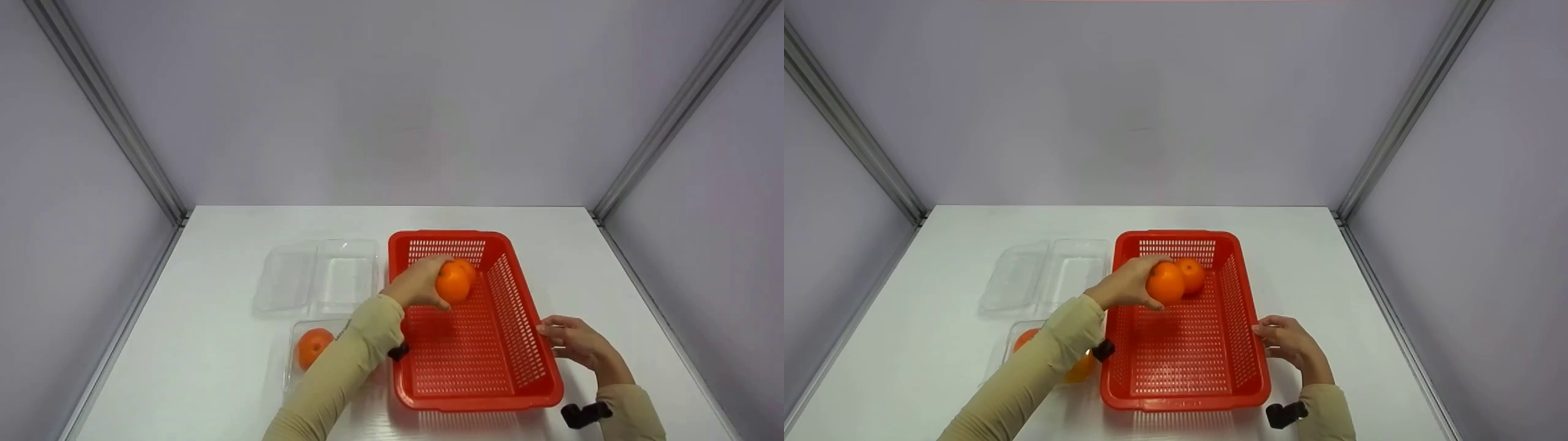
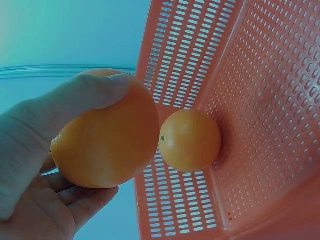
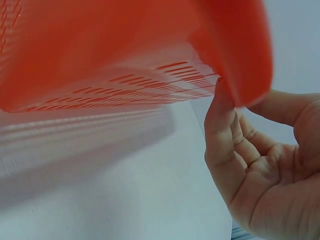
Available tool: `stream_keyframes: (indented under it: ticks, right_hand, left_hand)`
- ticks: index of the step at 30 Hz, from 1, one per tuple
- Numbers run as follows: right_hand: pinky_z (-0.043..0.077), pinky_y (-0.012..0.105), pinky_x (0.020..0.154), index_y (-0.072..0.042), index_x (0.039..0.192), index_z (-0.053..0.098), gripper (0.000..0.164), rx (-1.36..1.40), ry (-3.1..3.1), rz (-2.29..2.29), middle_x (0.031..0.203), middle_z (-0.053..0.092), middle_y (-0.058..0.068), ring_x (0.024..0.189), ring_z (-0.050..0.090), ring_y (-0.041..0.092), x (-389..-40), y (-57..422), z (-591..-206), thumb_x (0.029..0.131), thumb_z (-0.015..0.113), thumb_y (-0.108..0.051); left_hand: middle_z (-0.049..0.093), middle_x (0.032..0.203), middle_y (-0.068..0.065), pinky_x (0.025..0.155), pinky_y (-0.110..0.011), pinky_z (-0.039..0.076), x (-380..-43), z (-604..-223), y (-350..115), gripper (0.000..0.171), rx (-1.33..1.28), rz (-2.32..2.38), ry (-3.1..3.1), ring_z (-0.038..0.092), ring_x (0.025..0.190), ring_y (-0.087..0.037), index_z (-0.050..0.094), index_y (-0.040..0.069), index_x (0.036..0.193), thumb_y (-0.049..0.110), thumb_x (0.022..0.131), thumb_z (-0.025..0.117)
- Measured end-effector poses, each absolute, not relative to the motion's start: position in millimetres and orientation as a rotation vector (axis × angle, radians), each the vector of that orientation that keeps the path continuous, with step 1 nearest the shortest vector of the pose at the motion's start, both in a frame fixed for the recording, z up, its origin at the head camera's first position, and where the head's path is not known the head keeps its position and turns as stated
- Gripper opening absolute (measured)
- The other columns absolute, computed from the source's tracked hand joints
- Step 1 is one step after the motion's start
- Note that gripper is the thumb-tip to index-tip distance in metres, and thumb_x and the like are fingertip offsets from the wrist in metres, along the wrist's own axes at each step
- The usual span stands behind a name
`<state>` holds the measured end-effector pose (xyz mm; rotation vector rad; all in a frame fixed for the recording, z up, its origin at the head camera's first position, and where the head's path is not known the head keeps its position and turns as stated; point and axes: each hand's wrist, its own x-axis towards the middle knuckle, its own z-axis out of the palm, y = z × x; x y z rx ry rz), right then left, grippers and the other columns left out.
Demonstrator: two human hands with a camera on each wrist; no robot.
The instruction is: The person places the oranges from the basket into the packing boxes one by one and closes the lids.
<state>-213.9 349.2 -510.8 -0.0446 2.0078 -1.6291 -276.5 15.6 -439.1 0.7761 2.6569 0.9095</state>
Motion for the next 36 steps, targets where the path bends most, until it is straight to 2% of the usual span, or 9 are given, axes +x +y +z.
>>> stream_keyframes:
  ticks: [9, 16, 36]
  right_hand:
    - [0.058, 0.030, 0.078, -0.012, 0.103, 0.058, 0.016, -0.041, 2.038, -1.610, 0.095, 0.070, -0.007, 0.089, 0.068, 0.010, -214, 351, -511, 0.097, 0.055, -0.027]
    - [0.058, 0.030, 0.078, -0.012, 0.105, 0.058, 0.017, -0.026, 2.036, -1.619, 0.096, 0.070, -0.007, 0.090, 0.068, 0.010, -213, 351, -511, 0.097, 0.055, -0.027]
    - [0.059, 0.030, 0.081, -0.014, 0.103, 0.059, 0.013, -0.029, 1.950, -1.673, 0.096, 0.070, -0.007, 0.091, 0.069, 0.009, -212, 349, -515, 0.099, 0.053, -0.025]
  left_hand:
    - [0.048, 0.146, -0.009, 0.112, -0.040, 0.042, -274, -434, 11, 0.086, 0.753, 0.956, 2.661, 0.049, 0.132, -0.024, 0.041, 0.008, 0.144, 0.013, 0.070, 0.085]
    - [0.047, 0.147, -0.009, 0.113, -0.041, 0.041, -272, -433, 4, 0.087, 0.775, 0.946, 2.693, 0.048, 0.134, -0.025, 0.042, 0.009, 0.143, 0.015, 0.068, 0.086]
    - [0.050, 0.144, -0.011, 0.110, -0.045, 0.043, -268, -436, -17, 0.085, 0.785, 1.013, 2.705, 0.052, 0.129, -0.029, 0.044, 0.006, 0.140, 0.013, 0.067, 0.086]
